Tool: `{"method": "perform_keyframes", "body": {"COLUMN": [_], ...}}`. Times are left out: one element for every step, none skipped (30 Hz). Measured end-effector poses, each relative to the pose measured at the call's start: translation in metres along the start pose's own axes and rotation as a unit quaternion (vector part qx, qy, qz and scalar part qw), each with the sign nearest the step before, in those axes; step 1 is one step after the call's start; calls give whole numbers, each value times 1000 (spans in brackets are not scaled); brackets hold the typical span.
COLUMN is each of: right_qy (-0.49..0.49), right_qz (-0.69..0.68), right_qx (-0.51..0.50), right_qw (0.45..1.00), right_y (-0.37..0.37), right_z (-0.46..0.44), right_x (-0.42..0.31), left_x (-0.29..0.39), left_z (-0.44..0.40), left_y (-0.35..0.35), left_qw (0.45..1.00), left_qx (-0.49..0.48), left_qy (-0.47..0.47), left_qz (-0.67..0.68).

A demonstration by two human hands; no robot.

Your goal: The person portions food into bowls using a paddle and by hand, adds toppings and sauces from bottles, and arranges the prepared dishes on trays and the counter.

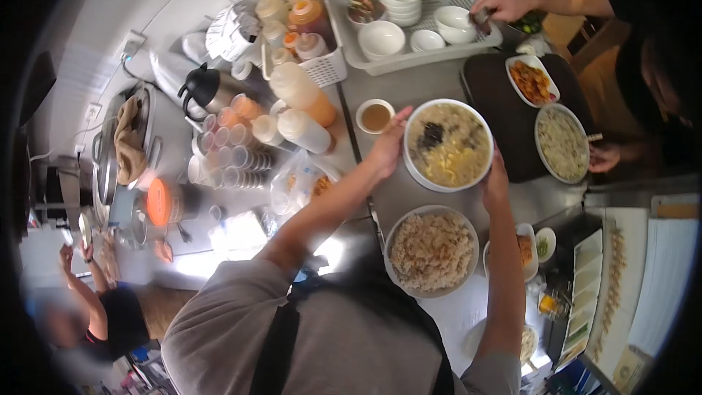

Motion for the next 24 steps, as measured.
{"method": "perform_keyframes", "body": {"right_qy": [-9,-23,-35,-28,-18,-7,-18,-29,-41,-42,-43,-45,-47,-47,-48,-41,-33,-25,-17,-12,-7,2,17,32], "right_qz": [9,20,34,56,79,102,131,156,183,205,226,247,272,297,318,327,337,347,355,362,367,363,360,356], "right_qx": [-6,-7,-7,-8,-10,-11,-6,-2,9,7,6,6,15,23,28,36,44,53,63,75,90,96,109,126], "right_qw": [1000,999,999,998,997,995,991,987,982,978,973,968,961,953,947,943,940,936,933,929,926,927,926,925], "right_y": [-1,0,2,8,10,11,11,15,17,22,28,30,29,26,30,33,37,40,40,39,39,41,43,46], "right_z": [-2,1,5,6,6,8,14,21,32,43,55,70,86,100,110,122,133,141,150,163,175,184,194,206], "right_x": [4,5,5,4,5,4,0,-1,-6,-11,-14,-16,-21,-27,-29,-30,-32,-34,-38,-42,-43,-39,-39,-42], "left_x": [-2,-6,-7,-6,-5,0,18,35,84,141,189,221,270,298,316,321,318,306,292,273,255,241,227,218], "left_z": [1,3,8,15,24,34,48,64,94,130,154,164,180,178,168,147,127,113,98,88,80,68,56,46], "left_y": [6,9,10,8,6,2,-13,-23,-42,-65,-60,-29,-11,30,62,116,151,163,170,180,202,223,244,252], "left_qw": [1000,998,994,989,981,970,943,894,892,890,890,890,820,787,760,738,703,674,638,596,557,512,465,429], "left_qx": [15,30,60,71,81,91,26,-37,-76,-118,-45,24,78,188,234,234,201,132,60,-15,-20,-29,-40,-49], "left_qy": [-1,4,-19,-4,9,23,-43,-106,-105,-101,-199,-298,-349,-308,-256,-209,-86,-55,-25,6,36,62,86,110], "left_qz": [-27,-47,-88,-133,-178,-223,-329,-433,-432,-430,-408,-344,-447,-501,-550,-598,-677,-725,-767,-803,-830,-856,-880,-895]}}
Point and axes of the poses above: each hand's wrist, its own z-axis away from the middle knuckle, its own y-axis out of the back of the hand, x = y × z, the point moved 7 cm from there along -z, towards the middle knuckle, and after that the axes turned 12 degrees about -x, right-handed, at the moved point
